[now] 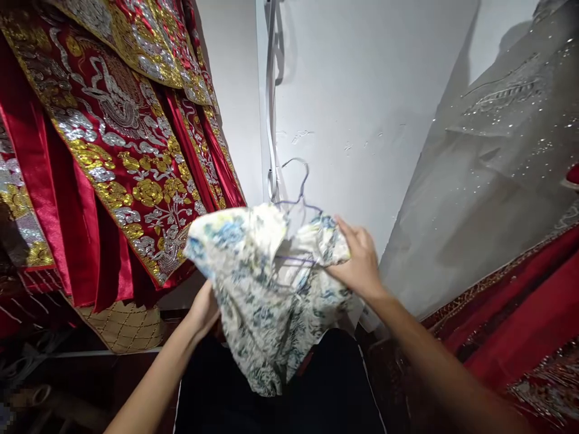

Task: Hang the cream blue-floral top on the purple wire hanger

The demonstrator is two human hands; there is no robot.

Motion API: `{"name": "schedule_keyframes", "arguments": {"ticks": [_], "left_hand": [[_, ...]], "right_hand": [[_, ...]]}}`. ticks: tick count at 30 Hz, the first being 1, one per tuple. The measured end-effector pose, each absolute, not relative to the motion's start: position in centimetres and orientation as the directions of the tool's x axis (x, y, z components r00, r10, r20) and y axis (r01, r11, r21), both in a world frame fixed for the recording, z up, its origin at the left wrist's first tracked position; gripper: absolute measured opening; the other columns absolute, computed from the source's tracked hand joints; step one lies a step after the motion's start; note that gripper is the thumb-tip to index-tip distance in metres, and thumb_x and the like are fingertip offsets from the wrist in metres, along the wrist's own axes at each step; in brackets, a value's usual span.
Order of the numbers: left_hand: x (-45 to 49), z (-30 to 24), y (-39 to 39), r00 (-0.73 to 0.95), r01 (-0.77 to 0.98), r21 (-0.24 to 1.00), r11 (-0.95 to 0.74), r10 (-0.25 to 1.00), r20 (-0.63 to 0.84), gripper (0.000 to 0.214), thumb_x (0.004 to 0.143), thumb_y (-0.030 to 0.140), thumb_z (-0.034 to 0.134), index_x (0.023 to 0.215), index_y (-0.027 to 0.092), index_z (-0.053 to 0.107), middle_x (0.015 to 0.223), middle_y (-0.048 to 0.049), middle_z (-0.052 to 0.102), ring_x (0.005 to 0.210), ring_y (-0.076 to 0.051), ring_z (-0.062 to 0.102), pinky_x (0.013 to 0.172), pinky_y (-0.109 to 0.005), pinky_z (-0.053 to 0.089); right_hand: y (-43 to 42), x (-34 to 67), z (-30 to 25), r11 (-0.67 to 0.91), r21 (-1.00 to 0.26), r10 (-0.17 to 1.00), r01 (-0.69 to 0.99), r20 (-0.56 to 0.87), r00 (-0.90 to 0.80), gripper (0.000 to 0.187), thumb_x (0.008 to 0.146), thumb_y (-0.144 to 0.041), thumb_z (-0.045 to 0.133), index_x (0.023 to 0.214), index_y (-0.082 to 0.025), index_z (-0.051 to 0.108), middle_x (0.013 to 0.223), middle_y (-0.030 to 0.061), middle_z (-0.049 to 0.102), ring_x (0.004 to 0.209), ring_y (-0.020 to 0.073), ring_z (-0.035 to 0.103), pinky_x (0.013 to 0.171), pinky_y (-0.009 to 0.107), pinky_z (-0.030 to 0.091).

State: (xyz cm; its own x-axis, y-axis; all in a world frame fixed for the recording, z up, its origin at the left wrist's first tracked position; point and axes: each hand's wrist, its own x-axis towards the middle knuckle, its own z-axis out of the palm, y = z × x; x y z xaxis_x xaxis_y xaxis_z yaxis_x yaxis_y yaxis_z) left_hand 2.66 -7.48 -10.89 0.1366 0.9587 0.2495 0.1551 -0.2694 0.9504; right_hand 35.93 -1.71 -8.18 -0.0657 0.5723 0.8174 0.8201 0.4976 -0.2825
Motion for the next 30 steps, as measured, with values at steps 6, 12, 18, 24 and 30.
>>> {"name": "schedule_keyframes", "arguments": {"ticks": [6, 12, 18, 24, 30], "left_hand": [[4.7, -14.0, -7.2, -0.007, -0.016, 0.979, -0.202, 0.979, 0.202, 0.055, 0.083, 0.054, 0.064, 0.124, 0.018, 0.058, 0.132, -0.0130, 0.064, 0.128, -0.031, 0.055, 0.109, -0.044, 0.041], [7.6, -18.8, -7.0, -0.391, -0.162, 0.957, -0.239, 0.906, 0.160, 0.046, 0.074, 0.030, 0.068, 0.119, 0.018, 0.062, 0.126, -0.0101, 0.066, 0.126, -0.028, 0.056, 0.109, -0.038, 0.039], [7.2, -21.8, -9.1, -0.498, -0.359, 0.924, -0.130, 0.864, -0.072, 0.046, 0.072, 0.028, 0.070, 0.117, 0.015, 0.066, 0.116, -0.0106, 0.071, 0.115, -0.030, 0.063, 0.099, -0.038, 0.046], [7.6, -19.3, -9.7, -0.286, -0.343, 0.929, -0.138, 0.958, 0.036, 0.055, 0.071, 0.041, 0.078, 0.118, 0.014, 0.068, 0.118, -0.0145, 0.071, 0.117, -0.033, 0.062, 0.098, -0.039, 0.047], [9.6, -17.8, -10.5, -0.320, -0.286, 0.950, -0.128, 0.947, 0.031, 0.053, 0.079, 0.040, 0.075, 0.126, 0.018, 0.063, 0.131, -0.0126, 0.065, 0.127, -0.031, 0.057, 0.106, -0.038, 0.043]], "right_hand": [[-0.6, 33.6, 0.1, 0.500, -0.154, 0.554, 0.852, 0.813, -0.178, 0.093, 0.067, -0.048, 0.077, 0.150, -0.024, 0.043, 0.116, 0.0141, 0.053, 0.109, 0.0382, 0.049, 0.094, 0.051, 0.040], [-4.3, 28.8, -1.8, 0.641, -0.081, 0.580, 0.764, 0.702, -0.413, 0.083, 0.073, -0.046, 0.071, 0.149, -0.027, 0.043, 0.112, 0.0107, 0.057, 0.101, 0.0314, 0.054, 0.083, 0.044, 0.045], [-4.9, 32.6, -5.5, 0.465, -0.170, 0.574, 0.869, 0.805, -0.150, 0.084, 0.068, -0.038, 0.073, 0.148, -0.027, 0.046, 0.116, 0.0115, 0.057, 0.106, 0.0347, 0.054, 0.088, 0.046, 0.043], [-3.3, 37.3, -3.2, 0.249, -0.294, 0.613, 0.923, 0.786, 0.085, 0.085, 0.067, -0.047, 0.074, 0.145, -0.025, 0.050, 0.111, 0.0115, 0.057, 0.107, 0.0378, 0.054, 0.087, 0.048, 0.044], [-1.0, 34.9, 1.1, 0.408, -0.173, 0.667, 0.896, 0.727, -0.164, 0.089, 0.065, -0.045, 0.075, 0.147, -0.026, 0.047, 0.111, 0.0116, 0.058, 0.105, 0.0369, 0.056, 0.086, 0.046, 0.047]]}}
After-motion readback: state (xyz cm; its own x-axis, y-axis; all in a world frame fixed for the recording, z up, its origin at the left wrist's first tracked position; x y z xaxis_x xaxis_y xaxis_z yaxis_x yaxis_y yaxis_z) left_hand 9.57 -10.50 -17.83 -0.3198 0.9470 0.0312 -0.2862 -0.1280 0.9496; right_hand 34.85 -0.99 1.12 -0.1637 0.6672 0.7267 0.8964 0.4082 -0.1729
